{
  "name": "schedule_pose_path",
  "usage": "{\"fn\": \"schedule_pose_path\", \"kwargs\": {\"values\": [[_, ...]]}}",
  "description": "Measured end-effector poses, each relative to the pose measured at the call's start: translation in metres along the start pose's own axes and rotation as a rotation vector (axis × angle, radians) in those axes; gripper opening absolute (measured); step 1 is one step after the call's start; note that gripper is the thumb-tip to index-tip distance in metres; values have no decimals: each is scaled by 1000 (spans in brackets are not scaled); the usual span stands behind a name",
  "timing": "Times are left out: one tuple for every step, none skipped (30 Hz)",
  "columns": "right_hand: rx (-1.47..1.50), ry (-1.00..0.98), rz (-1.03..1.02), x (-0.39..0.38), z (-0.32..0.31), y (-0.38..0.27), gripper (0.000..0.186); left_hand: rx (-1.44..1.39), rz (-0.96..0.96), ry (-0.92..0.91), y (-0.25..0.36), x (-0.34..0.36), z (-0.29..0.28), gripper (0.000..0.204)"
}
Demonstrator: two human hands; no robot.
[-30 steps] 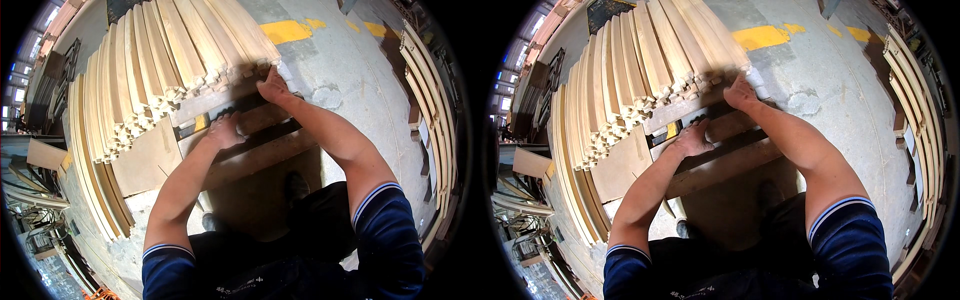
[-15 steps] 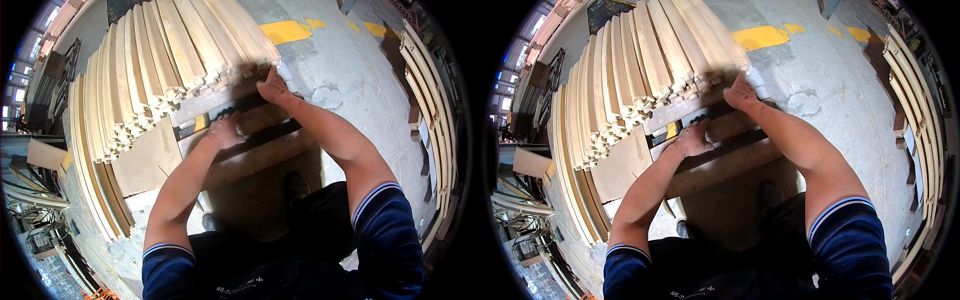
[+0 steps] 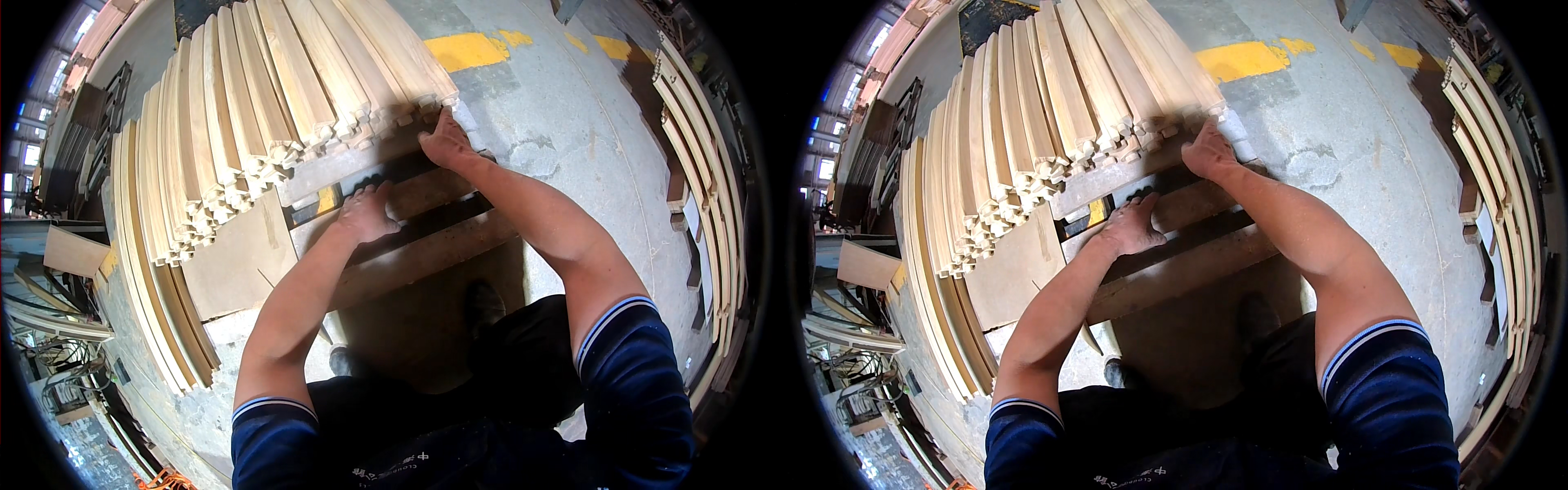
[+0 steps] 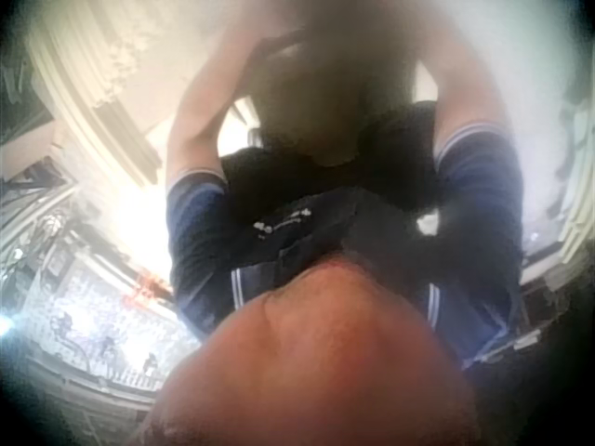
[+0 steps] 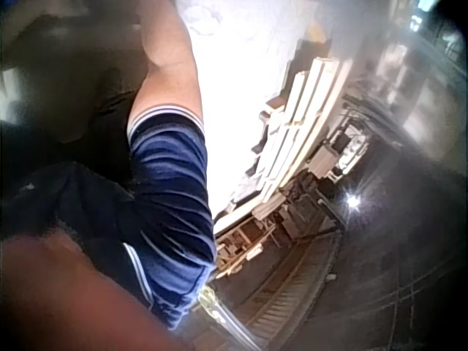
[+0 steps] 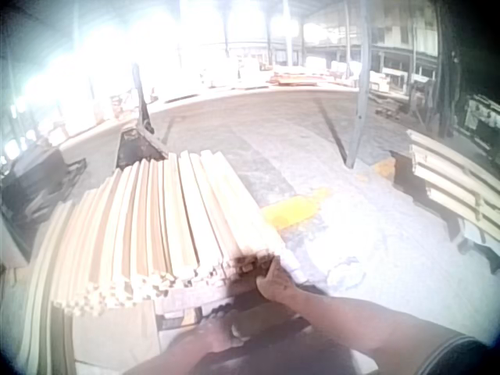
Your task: The person stacks long wooden slats on a pallet and then uses a palm router to trim the ends of several slats while they are positioned on a workbench.
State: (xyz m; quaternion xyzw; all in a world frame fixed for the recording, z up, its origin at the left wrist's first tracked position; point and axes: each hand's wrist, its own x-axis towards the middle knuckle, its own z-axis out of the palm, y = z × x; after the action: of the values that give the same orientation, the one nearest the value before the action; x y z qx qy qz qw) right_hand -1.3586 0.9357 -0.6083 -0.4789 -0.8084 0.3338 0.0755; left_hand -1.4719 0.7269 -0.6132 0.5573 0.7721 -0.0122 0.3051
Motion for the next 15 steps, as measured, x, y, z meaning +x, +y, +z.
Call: {"fn": "schedule_pose_path", "kwargs": {"values": [[36,3,6,0,0,1,82,-1,2,-3,1,0,0,101],[36,4,6,0,0,2,82,-2,4,-5,1,1,-1,100],[39,11,5,0,1,2,83,-1,4,-6,2,0,-1,100],[43,17,4,0,1,2,84,-4,3,-8,2,0,-2,100],[42,18,5,0,0,3,84,-7,3,-10,3,0,-2,100],[54,9,9,0,0,2,84,-7,1,-10,3,-1,-3,100],[65,0,13,-1,0,1,85,-7,-1,-14,2,-1,-3,100],[66,-1,12,-1,0,0,85,-7,-2,-18,2,-2,-4,101],[67,-3,11,-1,-1,0,86,-7,-3,-18,2,-2,-3,101],[68,-5,9,-2,-1,0,87,-6,14,6,1,-3,-2,101],[68,-5,9,-2,-1,0,87,-5,29,30,1,-3,-1,100],[43,2,2,-1,-1,0,87,-5,30,30,2,-3,-2,100],[17,9,-4,-1,0,1,88,-7,11,4,3,-2,-4,101],[17,10,-4,-1,0,1,88,-10,-8,-22,4,-2,-5,101],[28,13,-5,0,1,2,88,-10,-7,-22,4,-1,-4,101]]}}
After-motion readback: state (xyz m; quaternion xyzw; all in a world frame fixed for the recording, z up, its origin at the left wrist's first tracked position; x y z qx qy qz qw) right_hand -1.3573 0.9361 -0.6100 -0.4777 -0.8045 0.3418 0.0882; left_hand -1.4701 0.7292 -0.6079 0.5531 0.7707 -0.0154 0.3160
